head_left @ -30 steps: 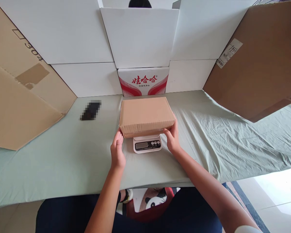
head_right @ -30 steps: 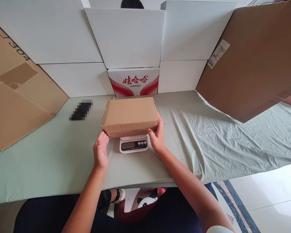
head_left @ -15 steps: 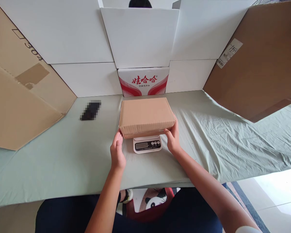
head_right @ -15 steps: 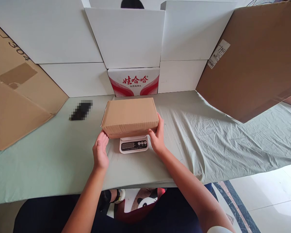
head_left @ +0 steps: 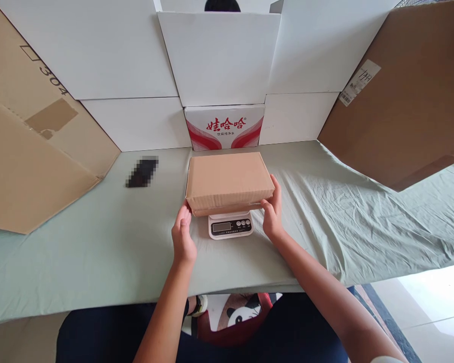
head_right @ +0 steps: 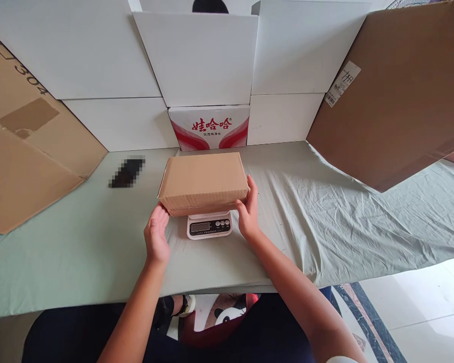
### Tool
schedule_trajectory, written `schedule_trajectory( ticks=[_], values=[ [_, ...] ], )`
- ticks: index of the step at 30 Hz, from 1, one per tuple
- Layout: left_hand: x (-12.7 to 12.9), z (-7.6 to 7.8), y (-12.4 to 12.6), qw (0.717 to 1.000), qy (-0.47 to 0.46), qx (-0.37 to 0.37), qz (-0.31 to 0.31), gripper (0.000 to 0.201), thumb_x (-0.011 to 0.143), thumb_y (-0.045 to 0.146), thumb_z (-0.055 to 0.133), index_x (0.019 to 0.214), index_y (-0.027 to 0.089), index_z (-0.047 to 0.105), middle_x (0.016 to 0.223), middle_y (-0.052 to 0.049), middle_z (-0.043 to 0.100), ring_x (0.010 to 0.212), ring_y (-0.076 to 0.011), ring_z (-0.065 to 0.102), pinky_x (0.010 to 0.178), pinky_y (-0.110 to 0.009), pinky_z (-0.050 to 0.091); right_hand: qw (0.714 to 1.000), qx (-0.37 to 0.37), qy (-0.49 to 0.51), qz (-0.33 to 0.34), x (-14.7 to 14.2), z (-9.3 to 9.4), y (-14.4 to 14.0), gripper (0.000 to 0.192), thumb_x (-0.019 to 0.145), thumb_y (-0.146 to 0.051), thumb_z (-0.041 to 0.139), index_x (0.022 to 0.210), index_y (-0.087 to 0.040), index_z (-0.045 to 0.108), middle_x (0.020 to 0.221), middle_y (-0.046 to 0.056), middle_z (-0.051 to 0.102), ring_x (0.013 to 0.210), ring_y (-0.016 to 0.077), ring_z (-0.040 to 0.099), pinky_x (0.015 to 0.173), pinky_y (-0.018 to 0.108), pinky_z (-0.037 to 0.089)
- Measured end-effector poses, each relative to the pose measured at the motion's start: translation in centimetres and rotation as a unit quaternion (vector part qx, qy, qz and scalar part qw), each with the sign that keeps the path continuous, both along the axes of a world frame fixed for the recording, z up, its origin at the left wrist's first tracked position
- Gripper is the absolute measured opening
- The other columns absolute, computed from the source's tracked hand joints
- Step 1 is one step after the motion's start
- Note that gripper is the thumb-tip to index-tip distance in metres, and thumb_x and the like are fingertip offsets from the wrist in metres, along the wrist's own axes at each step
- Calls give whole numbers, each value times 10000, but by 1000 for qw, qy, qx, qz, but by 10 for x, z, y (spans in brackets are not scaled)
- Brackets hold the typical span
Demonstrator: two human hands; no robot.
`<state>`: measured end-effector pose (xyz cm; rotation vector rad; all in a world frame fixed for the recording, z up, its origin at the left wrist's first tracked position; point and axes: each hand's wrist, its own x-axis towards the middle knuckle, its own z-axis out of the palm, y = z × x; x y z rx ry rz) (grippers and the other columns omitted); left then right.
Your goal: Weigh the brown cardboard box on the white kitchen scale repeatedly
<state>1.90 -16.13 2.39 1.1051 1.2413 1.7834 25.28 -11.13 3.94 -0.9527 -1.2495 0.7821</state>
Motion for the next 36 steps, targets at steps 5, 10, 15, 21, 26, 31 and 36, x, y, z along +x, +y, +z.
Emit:
schedule_trajectory(
  ticks=[5,10,15,21,26,31,36],
  values=[
    [0,1,1,1000,-9,-8,5,755,924,714,517,1453,186,625,1511,-176,609,1475,-317,515,1245,-443,391,1000,-1,21,-1,3,-5,3,697,892,-527,546,1537,-365,338,1552,92,454,1398,340,500,1167,615,435],
    [0,1,2,1000,-15,-6,6,772,916,714,531,1457,170,618,1518,-184,600,1475,-323,515,1244,-452,391,1000,-2,28,-7,4,-8,6,702,885,-567,553,1527,-361,362,1567,92,443,1449,357,456,1198,644,390],
    [1,1,2,1000,-4,-8,3,756,923,714,518,1450,183,624,1508,-176,611,1472,-318,519,1242,-449,392,1000,1,17,-7,4,-9,7,696,895,-587,535,1530,-364,355,1564,87,460,1446,356,466,1187,639,410],
    [1,1,2,1000,1,-15,16,765,923,721,510,1445,173,628,1502,-183,615,1461,-320,532,1244,-451,387,1000,7,24,0,0,-1,2,681,901,-579,544,1521,-349,380,1608,78,435,1475,348,434,1231,621,372],
    [4,3,2,1000,6,-22,11,758,921,723,509,1433,179,636,1496,-173,622,1468,-324,523,1247,-453,380,1000,13,9,-4,-7,5,-4,595,907,-530,527,1464,-329,460,1545,78,510,1443,348,459,1215,601,397],
    [0,20,18,1000,7,-5,0,700,913,720,529,1359,199,670,1443,-164,658,1452,-315,539,1227,-447,393,1000,26,0,-4,-11,16,13,565,890,-452,519,1437,-320,468,1490,78,550,1391,339,501,1202,585,416],
    [-15,35,82,1000,22,6,-18,640,895,741,543,1185,192,696,1351,-159,692,1397,-295,585,1189,-426,427,999,54,-4,-4,-15,29,68,570,875,-429,490,1428,-299,449,1524,74,520,1453,331,441,1260,587,347]
  ],
)
